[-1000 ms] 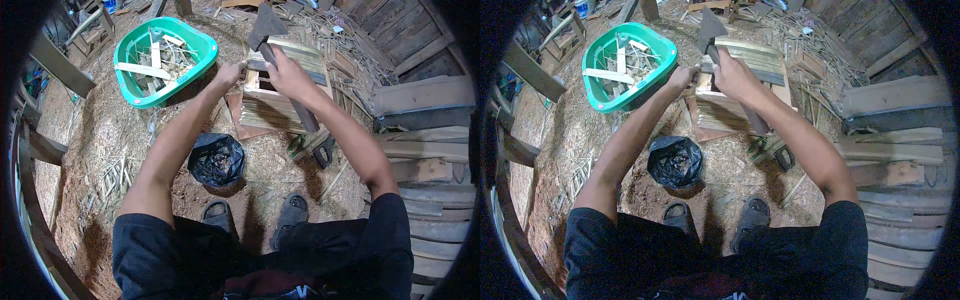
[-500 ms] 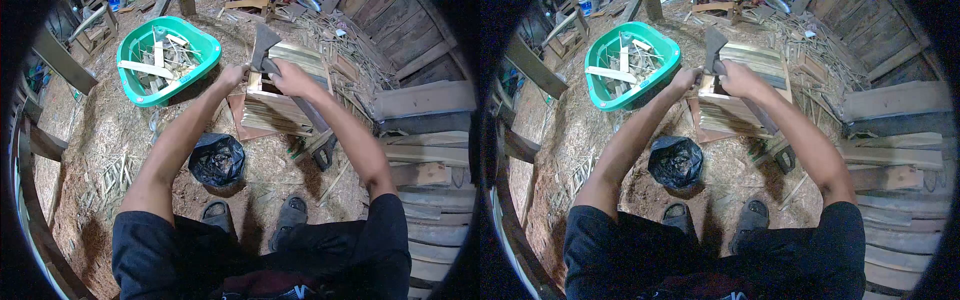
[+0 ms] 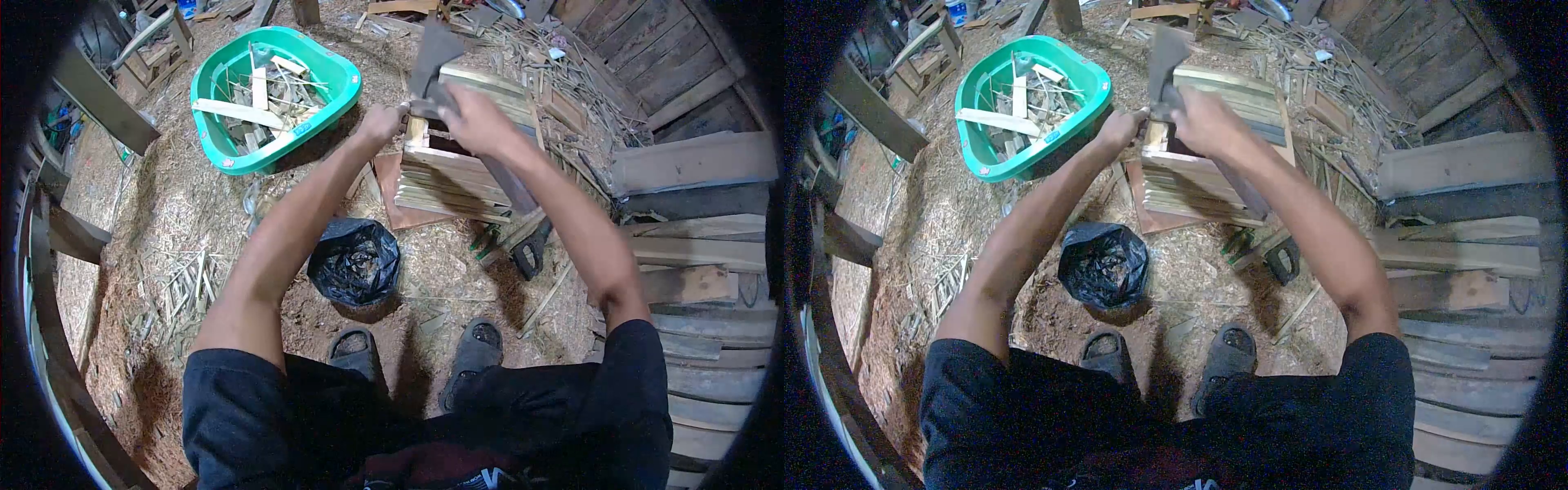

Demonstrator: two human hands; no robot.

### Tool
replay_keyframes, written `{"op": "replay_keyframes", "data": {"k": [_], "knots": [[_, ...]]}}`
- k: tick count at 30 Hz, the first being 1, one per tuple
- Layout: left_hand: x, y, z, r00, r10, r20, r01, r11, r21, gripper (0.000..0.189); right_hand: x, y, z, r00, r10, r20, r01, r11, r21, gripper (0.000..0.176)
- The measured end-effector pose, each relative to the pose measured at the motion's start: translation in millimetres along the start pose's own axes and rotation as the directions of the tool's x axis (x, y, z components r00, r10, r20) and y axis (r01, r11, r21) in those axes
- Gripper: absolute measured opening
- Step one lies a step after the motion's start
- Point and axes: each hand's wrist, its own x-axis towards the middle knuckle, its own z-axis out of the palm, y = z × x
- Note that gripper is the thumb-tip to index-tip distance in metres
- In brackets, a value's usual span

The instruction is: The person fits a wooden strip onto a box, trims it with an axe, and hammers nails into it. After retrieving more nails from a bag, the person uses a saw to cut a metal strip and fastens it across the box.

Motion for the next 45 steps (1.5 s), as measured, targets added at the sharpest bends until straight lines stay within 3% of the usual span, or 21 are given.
{"op": "replay_keyframes", "data": {"k": [1,4,5,8,9,12,16,17,20,21,24,25,28,31,34,36,38,40,41,44,45], "knots": [[3.8,-0.6,-1.2,0.997,-0.068,0.021,0.069,0.997,-0.040,0.036,-0.6,-6.5,-5.2,0.998,0.003,-0.062,-0.001,0.999,0.039,0.042],[2.7,-3.7,2.1,0.993,0.118,-0.013,-0.119,0.993,-0.027,0.037,-0.5,-13.9,-11.1,0.965,-0.014,-0.263,0.039,0.995,0.087,0.038],[2.4,-3.7,3.8,0.997,0.054,-0.053,-0.061,0.987,-0.146,0.041,-1.4,-5.8,-5.4,0.965,-0.032,-0.260,0.057,0.994,0.089,0.045],[23.1,-26.1,11.9,0.994,-0.103,0.027,0.106,0.967,-0.233,0.042,-15.6,30.9,25.8,0.995,-0.026,0.097,0.034,0.996,-0.077,0.044],[17.4,-20.2,10.6,0.992,-0.122,0.017,0.122,0.959,-0.256,0.041,-19.2,22.3,20.1,0.993,0.063,0.102,-0.058,0.997,-0.046,0.041],[-0.6,-1.5,10.9,0.986,-0.168,-0.009,0.157,0.940,-0.304,0.038,-4.5,34.5,6.9,0.996,-0.046,0.075,0.047,0.999,-0.022,0.040],[8.3,-14.6,16.1,0.977,-0.206,0.063,0.213,0.886,-0.412,0.041,0.0,16.7,-4.5,0.974,-0.007,-0.225,0.035,0.992,0.120,0.039],[9.2,-18.1,15.4,0.974,-0.199,0.106,0.226,0.861,-0.455,0.042,-0.5,6.4,-12.6,0.984,0.036,-0.172,-0.003,0.982,0.191,0.040],[-9.5,5.8,13.5,0.969,-0.219,0.116,0.243,0.747,-0.619,0.045,-9.2,26.5,9.7,0.989,-0.096,-0.114,0.096,0.995,-0.005,0.040],[-18.4,12.4,13.8,0.966,-0.238,0.101,0.242,0.697,-0.675,0.046,-14.2,7.9,-4.2,0.965,0.111,0.235,-0.077,0.986,-0.149,0.042],[-26.2,15.3,9.5,0.942,-0.296,0.157,0.319,0.649,-0.691,0.046,-12.8,37.2,15.0,0.997,-0.016,0.073,0.018,0.999,-0.031,0.043],[-16.5,1.4,9.7,0.958,-0.208,0.195,0.284,0.640,-0.713,0.043,-18.7,34.5,11.6,0.996,-0.023,0.085,0.019,0.998,0.053,0.041],[-30.8,-9.9,15.7,0.979,-0.147,0.142,0.205,0.705,-0.679,0.043,-51.0,30.7,19.7,0.990,0.022,-0.137,0.004,0.981,0.192,0.044],[-78.4,-16.0,13.7,0.971,0.174,-0.164,-0.219,0.923,-0.317,0.043,-88.8,29.9,13.8,0.992,-0.106,-0.073,0.122,0.956,0.265,0.050],[-118.0,-48.2,12.4,0.928,0.300,-0.223,-0.317,0.948,-0.042,0.037,-125.8,48.1,36.8,0.965,-0.220,0.142,0.176,0.946,0.271,0.051],[-154.5,-71.8,16.3,0.990,0.141,-0.027,-0.141,0.990,-0.008,0.028,-155.2,66.8,68.9,0.889,-0.243,0.387,0.169,0.962,0.216,0.051],[-179.9,-100.7,15.5,0.835,0.502,0.224,-0.544,0.816,0.197,0.014,-177.8,80.3,97.9,0.776,-0.271,0.570,0.131,0.953,0.274,0.050],[-200.2,-127.9,14.9,0.669,0.491,0.559,-0.689,0.692,0.217,0.018,-200.9,102.0,124.7,0.676,-0.332,0.657,0.194,0.941,0.276,0.049],[-210.8,-132.8,18.2,0.625,0.372,0.687,-0.721,0.613,0.324,0.026,-212.9,117.5,138.9,0.652,-0.375,0.659,0.276,0.927,0.254,0.049],[-223.8,-138.8,15.0,0.494,0.422,0.760,-0.840,0.457,0.292,0.035,-216.3,130.3,142.5,0.588,-0.370,0.720,0.321,0.923,0.212,0.050],[-224.3,-140.8,12.3,0.542,0.347,0.766,-0.807,0.470,0.358,0.035,-212.2,129.5,139.9,0.562,-0.342,0.753,0.304,0.932,0.196,0.051]]}}
